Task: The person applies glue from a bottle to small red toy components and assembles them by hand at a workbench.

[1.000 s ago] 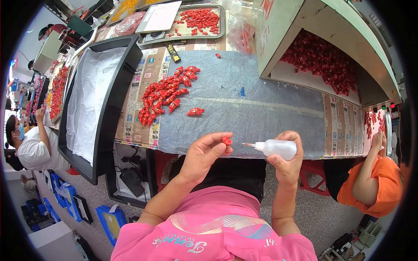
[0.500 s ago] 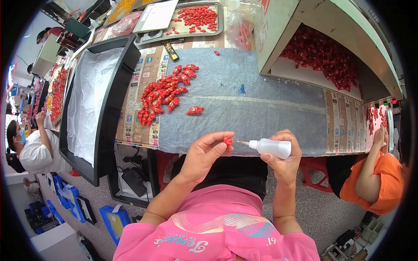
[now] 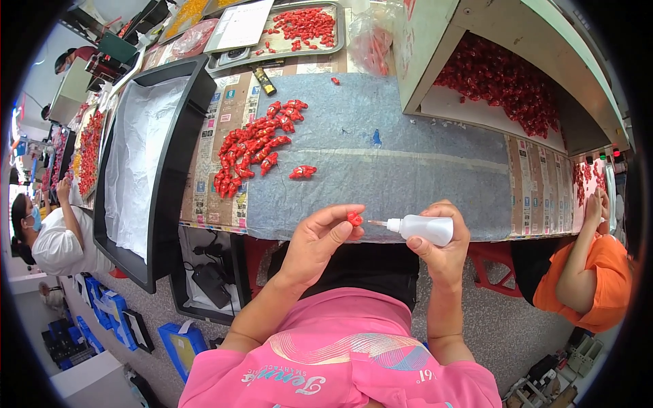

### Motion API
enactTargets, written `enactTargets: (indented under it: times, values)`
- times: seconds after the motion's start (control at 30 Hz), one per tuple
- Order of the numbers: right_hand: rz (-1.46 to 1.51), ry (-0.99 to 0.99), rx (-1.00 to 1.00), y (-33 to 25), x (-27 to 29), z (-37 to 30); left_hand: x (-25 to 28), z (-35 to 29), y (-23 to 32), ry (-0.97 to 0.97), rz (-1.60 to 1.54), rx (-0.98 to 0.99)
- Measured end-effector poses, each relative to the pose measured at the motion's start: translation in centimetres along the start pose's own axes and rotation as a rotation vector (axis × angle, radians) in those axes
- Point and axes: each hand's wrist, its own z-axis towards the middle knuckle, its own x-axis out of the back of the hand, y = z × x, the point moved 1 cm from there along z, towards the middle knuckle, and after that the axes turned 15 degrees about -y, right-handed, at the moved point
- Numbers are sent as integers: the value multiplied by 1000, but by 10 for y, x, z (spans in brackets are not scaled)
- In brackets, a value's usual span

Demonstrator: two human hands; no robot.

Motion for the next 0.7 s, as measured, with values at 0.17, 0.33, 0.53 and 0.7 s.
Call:
enactTargets:
  times: [0.17, 0.33, 0.53, 0.7]
  values:
    - [-17, -19, 1, 0, 0, 1, 0, 0, -1, 2, 0, -3]
    - [-7, -16, -36, 0, 0, 1, 1, 0, -1, -1, 5, -3]
    - [-29, -4, -20, 1, 1, -1, 2, 0, -2, -1, 8, -1]
    - [-39, -2, -12, -2, 1, -1, 0, 0, -1, 5, -3, -13]
